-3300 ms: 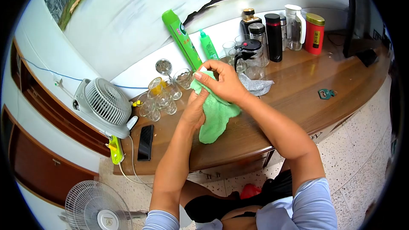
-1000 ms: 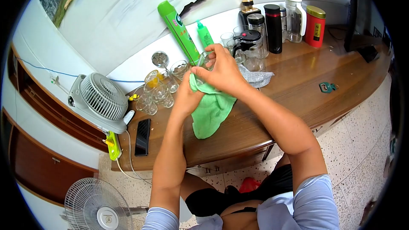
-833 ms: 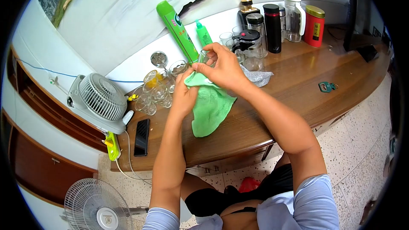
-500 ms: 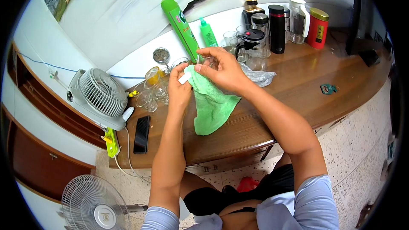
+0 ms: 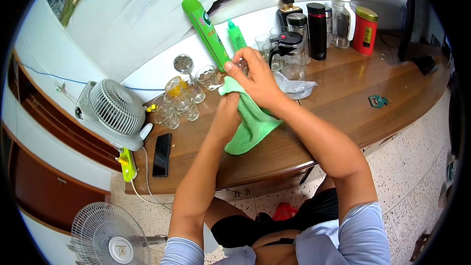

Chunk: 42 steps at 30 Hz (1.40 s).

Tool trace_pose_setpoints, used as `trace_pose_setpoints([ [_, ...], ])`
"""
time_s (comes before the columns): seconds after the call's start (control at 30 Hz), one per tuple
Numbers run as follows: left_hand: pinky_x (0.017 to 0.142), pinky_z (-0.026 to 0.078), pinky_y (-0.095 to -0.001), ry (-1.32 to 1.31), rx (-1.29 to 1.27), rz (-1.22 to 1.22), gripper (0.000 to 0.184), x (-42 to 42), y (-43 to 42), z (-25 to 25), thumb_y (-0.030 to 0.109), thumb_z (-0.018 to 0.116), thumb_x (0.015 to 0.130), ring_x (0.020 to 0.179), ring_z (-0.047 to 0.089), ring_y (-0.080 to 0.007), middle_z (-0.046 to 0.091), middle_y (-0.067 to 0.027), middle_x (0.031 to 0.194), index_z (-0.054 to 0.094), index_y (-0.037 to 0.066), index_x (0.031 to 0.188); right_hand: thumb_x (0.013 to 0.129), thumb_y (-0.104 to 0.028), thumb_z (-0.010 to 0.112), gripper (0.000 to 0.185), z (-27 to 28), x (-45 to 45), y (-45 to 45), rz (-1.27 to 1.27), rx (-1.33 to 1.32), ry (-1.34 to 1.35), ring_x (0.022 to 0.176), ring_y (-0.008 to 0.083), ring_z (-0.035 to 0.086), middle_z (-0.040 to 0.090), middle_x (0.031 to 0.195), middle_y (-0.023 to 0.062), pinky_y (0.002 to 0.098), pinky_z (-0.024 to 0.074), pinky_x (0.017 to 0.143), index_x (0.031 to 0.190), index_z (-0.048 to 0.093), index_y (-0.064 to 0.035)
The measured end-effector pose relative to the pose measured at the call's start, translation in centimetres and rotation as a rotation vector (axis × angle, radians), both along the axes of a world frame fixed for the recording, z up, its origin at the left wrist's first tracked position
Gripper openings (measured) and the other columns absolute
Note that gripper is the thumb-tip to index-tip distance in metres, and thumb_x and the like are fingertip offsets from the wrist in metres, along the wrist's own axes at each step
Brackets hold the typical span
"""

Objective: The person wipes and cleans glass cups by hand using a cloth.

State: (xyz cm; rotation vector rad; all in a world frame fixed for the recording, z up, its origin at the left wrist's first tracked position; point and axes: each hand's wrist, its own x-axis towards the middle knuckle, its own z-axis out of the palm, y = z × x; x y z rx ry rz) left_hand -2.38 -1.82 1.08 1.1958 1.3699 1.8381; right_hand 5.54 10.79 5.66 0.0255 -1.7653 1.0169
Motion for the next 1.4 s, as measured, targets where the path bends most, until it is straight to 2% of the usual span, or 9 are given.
trace_pose_setpoints([
  [0.17,0.109,0.051,-0.0380,-0.189,-0.037,0.079,0.065,1.0,0.5,0.4,0.055,0.029,0.115,0.133,0.058,-0.0212,0.056,-0.0106,0.148,0.041,0.006,0.156,0.110,-0.036,0.058,0.036,-2.1,-1.4,-0.4,0.026,-0.025,-0.076,0.091,0.0278,0.057,0.057,0.090,0.0115,0.0390,0.0463,0.084,0.095,0.060,-0.0028],
  [0.43,0.101,0.056,-0.0394,-0.308,0.089,0.173,0.066,0.0,0.1,1.8,0.059,0.028,0.114,0.119,0.065,-0.0228,0.064,-0.0127,0.134,0.056,0.005,0.140,0.103,-0.028,0.063,0.027,-1.3,-0.3,-2.8,-0.122,0.294,0.014,0.105,0.0334,0.053,0.062,0.098,0.0123,0.0475,0.0371,0.093,0.090,0.064,-0.0050],
  [0.53,0.104,0.055,-0.0406,-0.217,0.137,-0.214,0.069,-2.3,-1.1,2.3,0.058,0.027,0.114,0.119,0.066,-0.0258,0.064,-0.0153,0.132,0.055,0.001,0.139,0.102,-0.027,0.063,0.025,-1.8,-0.4,-3.6,-0.117,0.423,0.038,0.103,0.0336,0.054,0.064,0.099,0.0124,0.0468,0.0367,0.093,0.089,0.066,-0.0055],
  [0.63,0.106,0.052,-0.0404,-0.127,0.074,-0.613,0.062,-4.8,0.3,3.8,0.059,0.039,0.111,0.124,0.062,-0.0258,0.063,-0.0143,0.133,0.055,0.006,0.139,0.101,-0.026,0.064,0.025,-2.3,-0.8,-3.5,-0.043,0.424,0.033,0.099,0.0332,0.056,0.064,0.092,0.0136,0.0457,0.0366,0.093,0.088,0.068,-0.0056],
  [0.7,0.106,0.052,-0.0403,-0.135,0.052,-0.613,0.060,-5.1,0.6,3.6,0.058,0.041,0.110,0.124,0.061,-0.0255,0.063,-0.0139,0.132,0.056,0.007,0.140,0.101,-0.025,0.064,0.025,-2.3,-0.8,-3.2,-0.026,0.406,0.040,0.095,0.0324,0.057,0.064,0.088,0.0133,0.0460,0.0375,0.092,0.086,0.068,-0.0051],
  [0.9,0.102,0.055,-0.0412,-0.344,-0.078,0.153,0.060,0.0,-0.3,1.1,0.053,0.036,0.114,0.118,0.066,-0.0239,0.064,-0.0127,0.133,0.054,0.003,0.142,0.101,-0.022,0.064,0.031,-1.2,-0.4,-1.8,-0.098,0.184,0.044,0.078,0.0327,0.056,0.059,0.072,0.0142,0.0464,0.0429,0.078,0.077,0.063,-0.0016],
  [1.13,0.098,0.060,-0.0452,-0.301,-0.140,-0.040,0.060,1.4,0.4,0.3,0.053,0.035,0.114,0.120,0.068,-0.0279,0.064,-0.0129,0.137,0.052,0.005,0.146,0.102,-0.022,0.065,0.036,0.4,-0.1,1.3,-0.120,-0.038,0.054,0.064,0.0284,0.050,0.054,0.066,0.0171,0.0427,0.0419,0.062,0.076,0.059,0.0023],
  [1.2,0.097,0.060,-0.0442,-0.304,-0.131,0.053,0.060,1.7,0.2,0.9,0.053,0.034,0.114,0.119,0.068,-0.0271,0.064,-0.0125,0.136,0.052,0.005,0.145,0.103,-0.021,0.064,0.036,0.2,0.1,0.5,-0.037,-0.114,-0.030,0.063,0.0272,0.050,0.055,0.067,0.0170,0.0421,0.0413,0.060,0.076,0.059,0.0025],
  [1.4,0.091,0.061,-0.0399,-0.382,-0.052,0.145,0.053,-0.8,-0.3,1.9,0.050,0.039,0.113,0.111,0.070,-0.0228,0.067,-0.0115,0.127,0.056,0.006,0.137,0.103,-0.023,0.061,0.031,-1.7,-0.3,-2.2,-0.095,0.352,-0.112,0.075,0.0326,0.062,0.064,0.072,0.0151,0.0461,0.0439,0.085,0.080,0.064,-0.0029],
])
